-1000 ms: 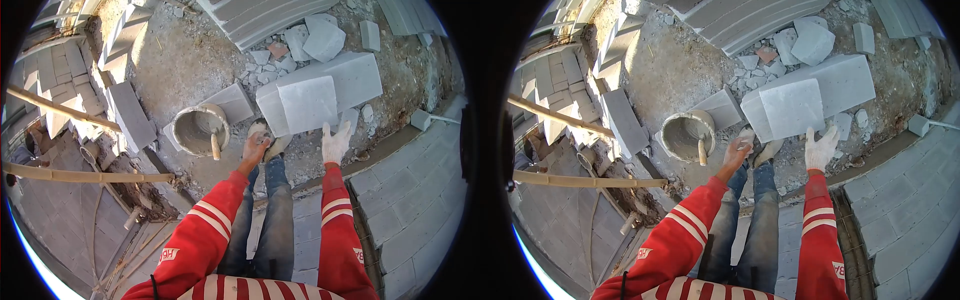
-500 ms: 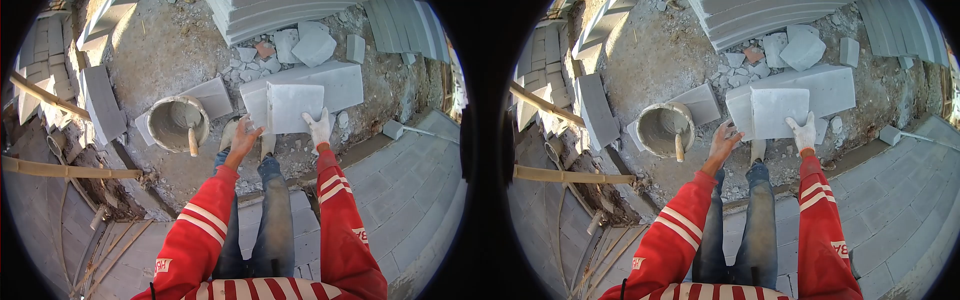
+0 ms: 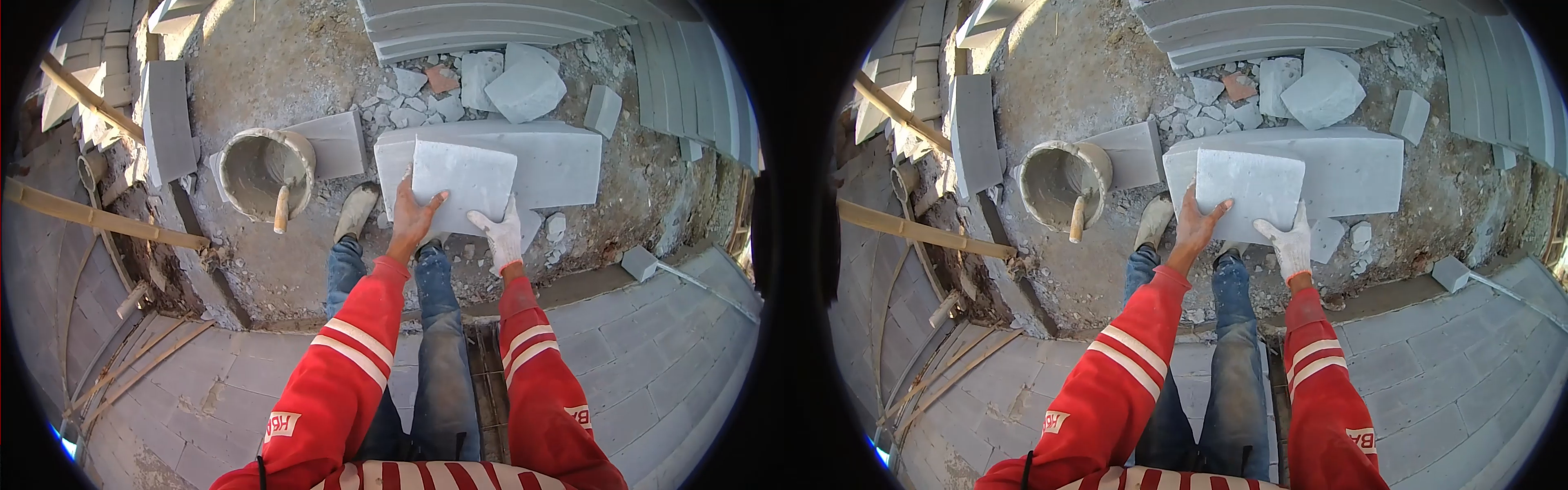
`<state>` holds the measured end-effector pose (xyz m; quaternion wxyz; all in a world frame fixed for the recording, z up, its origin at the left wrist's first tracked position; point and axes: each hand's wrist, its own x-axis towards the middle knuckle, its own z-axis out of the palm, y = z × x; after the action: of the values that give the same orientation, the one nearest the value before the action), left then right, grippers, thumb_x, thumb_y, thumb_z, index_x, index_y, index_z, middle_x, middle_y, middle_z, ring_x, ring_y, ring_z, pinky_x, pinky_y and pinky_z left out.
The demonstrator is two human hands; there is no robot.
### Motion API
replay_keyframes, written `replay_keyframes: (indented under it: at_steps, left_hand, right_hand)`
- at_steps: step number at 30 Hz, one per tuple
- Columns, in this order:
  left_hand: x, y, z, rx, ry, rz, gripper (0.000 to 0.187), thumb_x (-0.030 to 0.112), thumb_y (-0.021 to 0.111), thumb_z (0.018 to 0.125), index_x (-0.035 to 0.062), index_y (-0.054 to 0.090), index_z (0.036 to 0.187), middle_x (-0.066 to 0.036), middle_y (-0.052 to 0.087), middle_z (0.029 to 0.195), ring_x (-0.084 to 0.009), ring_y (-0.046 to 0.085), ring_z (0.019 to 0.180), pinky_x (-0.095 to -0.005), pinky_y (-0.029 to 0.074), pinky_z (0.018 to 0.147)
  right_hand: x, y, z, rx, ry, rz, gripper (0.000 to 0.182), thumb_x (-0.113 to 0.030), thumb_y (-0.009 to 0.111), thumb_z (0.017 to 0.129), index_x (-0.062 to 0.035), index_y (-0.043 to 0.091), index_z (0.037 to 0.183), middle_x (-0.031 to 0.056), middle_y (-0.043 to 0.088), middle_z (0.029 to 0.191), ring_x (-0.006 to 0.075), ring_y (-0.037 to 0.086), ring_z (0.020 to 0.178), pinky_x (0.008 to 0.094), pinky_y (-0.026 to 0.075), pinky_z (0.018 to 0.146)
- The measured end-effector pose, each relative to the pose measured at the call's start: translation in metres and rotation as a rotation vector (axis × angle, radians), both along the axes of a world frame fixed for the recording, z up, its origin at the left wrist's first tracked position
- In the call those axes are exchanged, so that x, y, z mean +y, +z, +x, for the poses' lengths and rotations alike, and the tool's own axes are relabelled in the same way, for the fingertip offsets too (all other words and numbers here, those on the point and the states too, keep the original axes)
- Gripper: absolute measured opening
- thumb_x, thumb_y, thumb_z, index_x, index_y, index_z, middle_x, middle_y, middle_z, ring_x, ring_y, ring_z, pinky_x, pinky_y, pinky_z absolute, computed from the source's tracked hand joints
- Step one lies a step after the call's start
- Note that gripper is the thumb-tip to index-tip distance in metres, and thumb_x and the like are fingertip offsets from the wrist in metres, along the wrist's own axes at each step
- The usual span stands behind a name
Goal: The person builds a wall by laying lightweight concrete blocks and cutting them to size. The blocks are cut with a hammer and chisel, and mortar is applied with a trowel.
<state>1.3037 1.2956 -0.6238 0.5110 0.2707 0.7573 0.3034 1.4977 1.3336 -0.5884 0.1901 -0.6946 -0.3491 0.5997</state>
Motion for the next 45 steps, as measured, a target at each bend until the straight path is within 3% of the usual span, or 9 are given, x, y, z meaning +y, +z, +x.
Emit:
replay_keyframes:
  at_steps: [3, 8, 13, 20, 24, 27, 34, 42, 45]
  left_hand:
    - [-0.012, 0.024, -0.007, -0.092, 0.130, -0.102, 0.093, 0.027, 0.086, 0.085, -0.0037, 0.034, 0.156, -0.024, 0.057, 0.140, -0.0318, 0.060, 0.126, -0.0413, 0.048, 0.106]
    - [-0.039, 0.014, -0.016, -0.148, 0.223, -0.092, 0.084, 0.031, 0.086, 0.085, -0.0045, 0.042, 0.147, -0.024, 0.057, 0.140, -0.0316, 0.059, 0.127, -0.0417, 0.049, 0.105]
    - [-0.045, -0.011, -0.025, 0.158, 0.037, -0.101, 0.104, 0.036, 0.090, 0.079, -0.0084, 0.032, 0.152, -0.027, 0.053, 0.142, -0.0340, 0.057, 0.128, -0.0422, 0.049, 0.106]
    - [-0.037, -0.012, -0.030, -0.179, 0.373, -0.064, 0.125, 0.044, 0.096, 0.068, -0.0118, 0.026, 0.155, -0.030, 0.047, 0.145, -0.0396, 0.051, 0.135, -0.0455, 0.042, 0.114]
    - [-0.048, -0.031, -0.024, -0.097, 0.142, -0.080, 0.134, 0.055, 0.095, 0.065, -0.0155, 0.023, 0.154, -0.032, 0.041, 0.151, -0.0428, 0.041, 0.144, -0.0457, 0.034, 0.121]
    - [-0.050, -0.014, -0.014, 0.126, 0.207, -0.087, 0.119, 0.050, 0.095, 0.066, -0.0106, 0.037, 0.150, -0.032, 0.046, 0.146, -0.0427, 0.046, 0.139, -0.0464, 0.038, 0.117]
    - [-0.077, 0.022, 0.015, 0.038, 0.301, -0.070, 0.115, 0.039, 0.093, 0.071, -0.0126, 0.032, 0.152, -0.031, 0.043, 0.145, -0.0435, 0.045, 0.137, -0.0463, 0.037, 0.118]
    - [-0.078, 0.041, 0.006, 0.047, 0.469, 0.018, 0.103, 0.021, 0.088, 0.075, -0.0099, 0.030, 0.154, -0.029, 0.047, 0.136, -0.0434, 0.044, 0.135, -0.0468, 0.037, 0.117]
    - [-0.052, 0.039, -0.031, 0.072, 0.438, 0.186, 0.099, 0.018, 0.086, 0.076, -0.0043, 0.031, 0.156, -0.029, 0.045, 0.143, -0.0458, 0.044, 0.135, -0.0480, 0.037, 0.117]
  right_hand:
    - [0.002, 0.000, -0.002, -0.024, 0.161, 0.009, 0.118, -0.022, 0.096, 0.070, 0.0139, 0.024, 0.157, 0.0235, 0.060, 0.139, 0.0264, 0.062, 0.121, 0.0335, 0.051, 0.102]
    - [-0.013, -0.022, -0.004, -0.130, 0.332, 0.082, 0.122, -0.029, 0.097, 0.067, 0.0136, 0.025, 0.157, 0.0290, 0.055, 0.146, 0.0312, 0.059, 0.130, 0.0366, 0.049, 0.107]
    - [0.000, -0.013, -0.004, -0.118, 0.416, 0.039, 0.122, -0.028, 0.095, 0.071, 0.0110, 0.021, 0.159, 0.0252, 0.050, 0.151, 0.0298, 0.055, 0.134, 0.0355, 0.047, 0.109]
    - [0.024, 0.000, -0.013, -0.098, 0.369, 0.010, 0.119, -0.035, 0.094, 0.072, 0.0136, 0.025, 0.157, 0.0279, 0.049, 0.152, 0.0331, 0.056, 0.134, 0.0383, 0.047, 0.109]
    - [0.013, -0.032, 0.006, -0.169, 0.535, -0.009, 0.114, -0.038, 0.090, 0.078, 0.0142, 0.026, 0.156, 0.0282, 0.049, 0.151, 0.0329, 0.054, 0.136, 0.0378, 0.045, 0.111]
    - [0.006, -0.036, 0.013, -0.114, 0.284, 0.002, 0.089, -0.037, 0.075, 0.095, 0.0099, 0.031, 0.157, 0.0218, 0.048, 0.154, 0.0282, 0.050, 0.138, 0.0363, 0.039, 0.114]
    - [0.026, -0.028, 0.030, 0.062, -0.060, -0.263, 0.077, -0.050, 0.061, 0.103, -0.0081, 0.034, 0.161, 0.0097, 0.048, 0.155, 0.0245, 0.052, 0.132, 0.0358, 0.048, 0.101]
    - [0.001, 0.001, 0.037, -0.212, -0.051, -0.309, 0.095, -0.077, 0.057, 0.090, -0.0198, 0.032, 0.161, 0.0162, 0.045, 0.153, 0.0408, 0.050, 0.130, 0.0601, 0.044, 0.097]
    - [-0.033, 0.012, 0.017, 0.051, -0.347, -0.559, 0.099, -0.077, 0.062, 0.087, -0.0199, 0.027, 0.160, 0.0208, 0.037, 0.156, 0.0480, 0.043, 0.134, 0.0654, 0.042, 0.103]
